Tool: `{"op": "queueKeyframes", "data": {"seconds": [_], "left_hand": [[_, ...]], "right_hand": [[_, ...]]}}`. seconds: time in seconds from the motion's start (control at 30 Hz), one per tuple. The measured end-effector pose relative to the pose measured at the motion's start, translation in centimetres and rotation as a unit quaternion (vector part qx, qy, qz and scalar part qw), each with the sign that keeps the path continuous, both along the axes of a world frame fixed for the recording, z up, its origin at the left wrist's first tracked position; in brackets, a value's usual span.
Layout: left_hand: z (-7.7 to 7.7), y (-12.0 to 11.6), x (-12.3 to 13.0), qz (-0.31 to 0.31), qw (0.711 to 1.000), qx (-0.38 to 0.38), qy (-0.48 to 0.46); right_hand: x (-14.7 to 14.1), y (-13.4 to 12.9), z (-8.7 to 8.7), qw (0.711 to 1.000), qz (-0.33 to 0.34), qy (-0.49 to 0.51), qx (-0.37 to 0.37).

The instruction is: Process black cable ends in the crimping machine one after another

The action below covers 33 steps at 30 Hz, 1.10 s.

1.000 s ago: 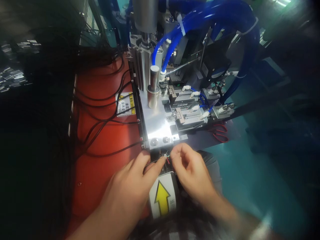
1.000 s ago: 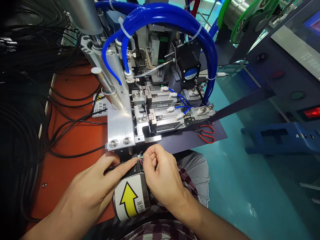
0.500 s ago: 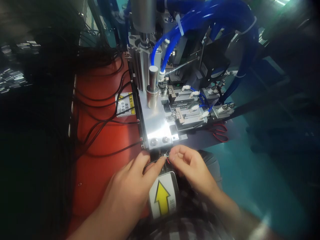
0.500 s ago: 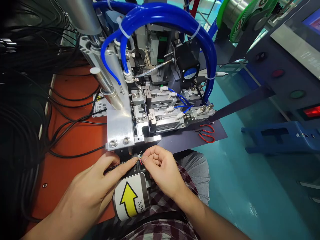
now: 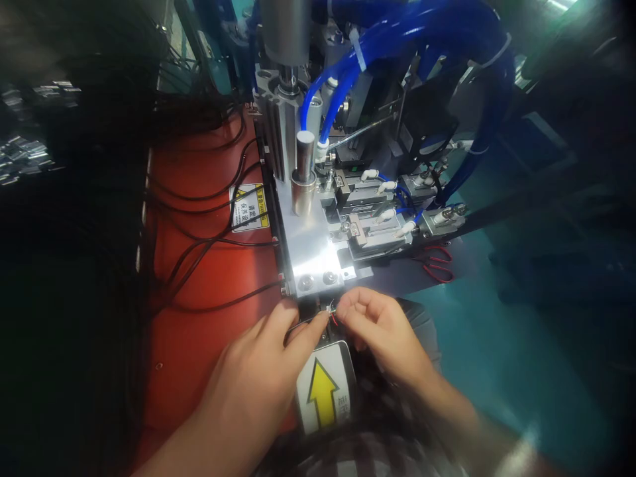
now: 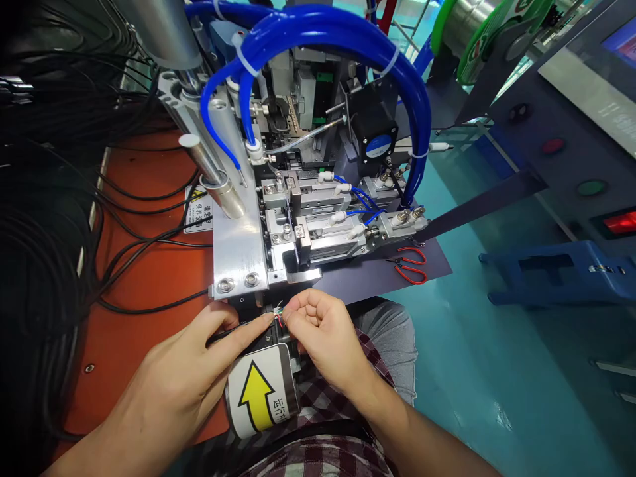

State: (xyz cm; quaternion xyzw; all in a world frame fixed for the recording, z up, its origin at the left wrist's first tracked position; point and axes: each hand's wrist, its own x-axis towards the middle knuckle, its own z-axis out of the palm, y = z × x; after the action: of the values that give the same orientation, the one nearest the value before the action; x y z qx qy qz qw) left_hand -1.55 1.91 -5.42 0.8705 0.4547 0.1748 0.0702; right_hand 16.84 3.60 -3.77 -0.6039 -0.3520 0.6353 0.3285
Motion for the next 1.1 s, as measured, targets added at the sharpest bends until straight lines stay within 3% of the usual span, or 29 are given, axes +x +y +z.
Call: {"op": "queueKeyframes", "data": {"seconds": [0.27,0.57,0.8,0.97,1.1], "left_hand": [[0.2,0.2,0.1,-0.003,1.000,0.004,-0.002],[0.4,0.2,0.1,-0.005,1.000,-0.007,0.006],[0.1,0.2,0.0,-0.005,1.000,-0.013,-0.010],[0.2,0.2,0.1,-0.004,1.000,-0.006,-0.011],[0.4,0.2,0.0,-0.009,1.000,-0.013,-0.014]], "right_hand": [[0.4,-0.2,0.0,0.994,0.060,-0.078,0.056],[0.6,0.8,0.8,0.996,0.087,-0.010,-0.032],[0.6,0.2,0.8,0.979,0.101,-0.163,0.064],[1.3,0.7,0.2,0.994,0.108,-0.018,-0.026],[1.4,-0.2,0.0,0.998,0.060,-0.018,0.002]]}}
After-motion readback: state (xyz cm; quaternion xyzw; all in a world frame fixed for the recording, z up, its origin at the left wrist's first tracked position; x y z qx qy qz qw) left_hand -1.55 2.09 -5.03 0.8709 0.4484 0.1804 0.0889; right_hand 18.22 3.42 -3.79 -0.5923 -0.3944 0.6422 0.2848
